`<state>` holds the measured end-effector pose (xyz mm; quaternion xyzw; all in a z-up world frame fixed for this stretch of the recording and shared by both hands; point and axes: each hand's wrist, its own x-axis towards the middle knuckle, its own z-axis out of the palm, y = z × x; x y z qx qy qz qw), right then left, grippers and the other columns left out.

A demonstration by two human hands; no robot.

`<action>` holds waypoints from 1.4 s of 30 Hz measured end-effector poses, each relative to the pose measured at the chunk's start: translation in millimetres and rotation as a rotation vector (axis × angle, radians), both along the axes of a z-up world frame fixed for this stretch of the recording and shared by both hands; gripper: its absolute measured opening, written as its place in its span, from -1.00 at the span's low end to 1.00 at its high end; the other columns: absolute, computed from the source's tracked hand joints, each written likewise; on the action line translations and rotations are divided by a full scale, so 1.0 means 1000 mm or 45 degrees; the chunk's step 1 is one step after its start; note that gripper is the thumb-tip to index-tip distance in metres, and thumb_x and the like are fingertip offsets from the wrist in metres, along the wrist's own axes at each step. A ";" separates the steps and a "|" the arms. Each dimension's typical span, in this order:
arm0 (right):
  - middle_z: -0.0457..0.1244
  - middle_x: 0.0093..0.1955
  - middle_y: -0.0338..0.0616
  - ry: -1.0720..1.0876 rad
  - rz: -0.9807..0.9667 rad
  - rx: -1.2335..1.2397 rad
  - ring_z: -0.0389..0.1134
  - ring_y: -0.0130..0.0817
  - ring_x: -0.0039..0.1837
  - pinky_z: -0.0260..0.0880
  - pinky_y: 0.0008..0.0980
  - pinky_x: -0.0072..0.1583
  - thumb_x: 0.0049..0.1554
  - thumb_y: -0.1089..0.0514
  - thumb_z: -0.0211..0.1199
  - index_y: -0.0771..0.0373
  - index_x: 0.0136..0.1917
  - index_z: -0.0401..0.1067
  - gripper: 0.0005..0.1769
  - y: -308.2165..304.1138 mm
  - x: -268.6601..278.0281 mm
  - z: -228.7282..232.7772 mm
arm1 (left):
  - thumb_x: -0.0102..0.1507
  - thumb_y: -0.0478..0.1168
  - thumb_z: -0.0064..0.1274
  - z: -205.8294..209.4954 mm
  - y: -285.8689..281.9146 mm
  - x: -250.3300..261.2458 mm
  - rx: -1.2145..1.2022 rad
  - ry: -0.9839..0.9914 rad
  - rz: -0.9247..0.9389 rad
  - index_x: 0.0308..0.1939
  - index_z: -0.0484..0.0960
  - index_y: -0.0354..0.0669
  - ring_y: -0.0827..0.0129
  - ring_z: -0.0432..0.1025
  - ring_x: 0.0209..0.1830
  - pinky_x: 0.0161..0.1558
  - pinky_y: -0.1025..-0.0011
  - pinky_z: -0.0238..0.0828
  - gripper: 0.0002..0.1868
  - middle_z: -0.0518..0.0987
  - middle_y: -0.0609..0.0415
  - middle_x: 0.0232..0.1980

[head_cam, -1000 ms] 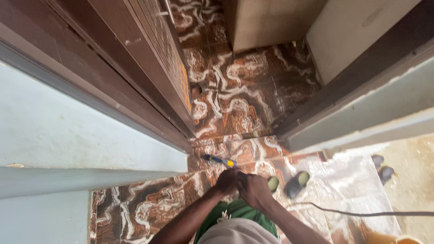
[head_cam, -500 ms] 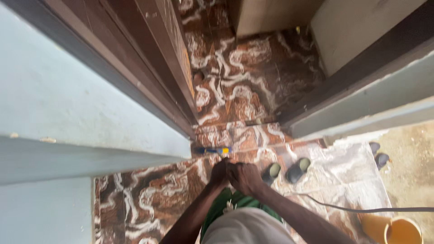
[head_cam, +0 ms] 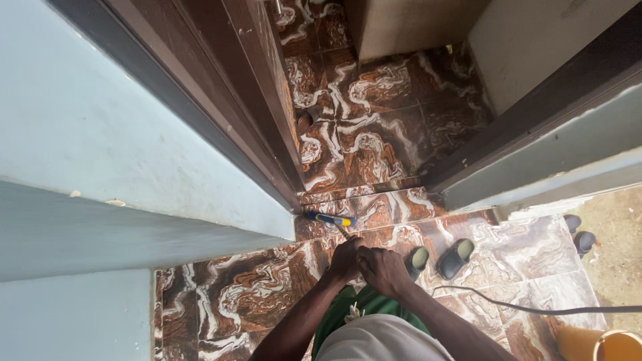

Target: The person sweeps the tiled floor near a doorway and hallway using a broom.

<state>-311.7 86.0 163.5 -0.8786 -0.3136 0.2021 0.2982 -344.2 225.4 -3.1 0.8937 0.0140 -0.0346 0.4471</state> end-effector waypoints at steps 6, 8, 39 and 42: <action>0.36 -0.30 0.09 0.059 0.039 -0.033 0.40 0.17 -0.19 0.34 0.12 -0.08 0.15 0.01 0.11 0.17 -0.09 0.43 -0.78 -0.012 0.014 -0.007 | 0.20 -0.07 0.05 -0.024 -0.006 0.009 0.079 -0.110 -0.107 -0.35 0.49 -0.17 -0.09 0.49 -0.13 -0.16 0.06 0.43 -0.76 0.54 -0.12 -0.24; 0.35 -0.29 0.11 -0.016 0.107 -0.045 0.39 0.20 -0.17 0.33 0.13 -0.11 0.16 0.00 0.13 0.17 -0.12 0.44 -0.78 -0.012 0.020 -0.008 | 0.17 -0.07 0.09 -0.025 -0.010 0.013 0.128 -0.123 -0.118 -0.39 0.52 -0.19 -0.06 0.51 -0.13 -0.18 0.09 0.44 -0.75 0.55 -0.13 -0.27; 0.40 -0.23 0.07 -0.099 0.216 0.075 0.43 0.14 -0.20 0.41 0.07 -0.12 0.16 0.00 0.17 0.13 -0.09 0.51 -0.79 -0.111 0.155 -0.070 | 0.10 -0.07 0.14 -0.071 -0.095 0.141 0.135 -0.100 0.072 -0.23 0.59 -0.10 -0.04 0.49 -0.05 -0.10 0.10 0.46 -0.75 0.57 -0.08 -0.12; 0.37 -0.27 0.12 -0.133 0.296 -0.007 0.41 0.15 -0.22 0.38 0.09 -0.13 0.17 -0.02 0.16 0.17 -0.09 0.49 -0.76 -0.125 0.156 -0.079 | 0.12 -0.08 0.12 -0.081 -0.104 0.141 0.139 -0.172 0.004 -0.26 0.60 -0.10 0.00 0.50 -0.05 -0.09 0.12 0.47 -0.78 0.59 -0.05 -0.16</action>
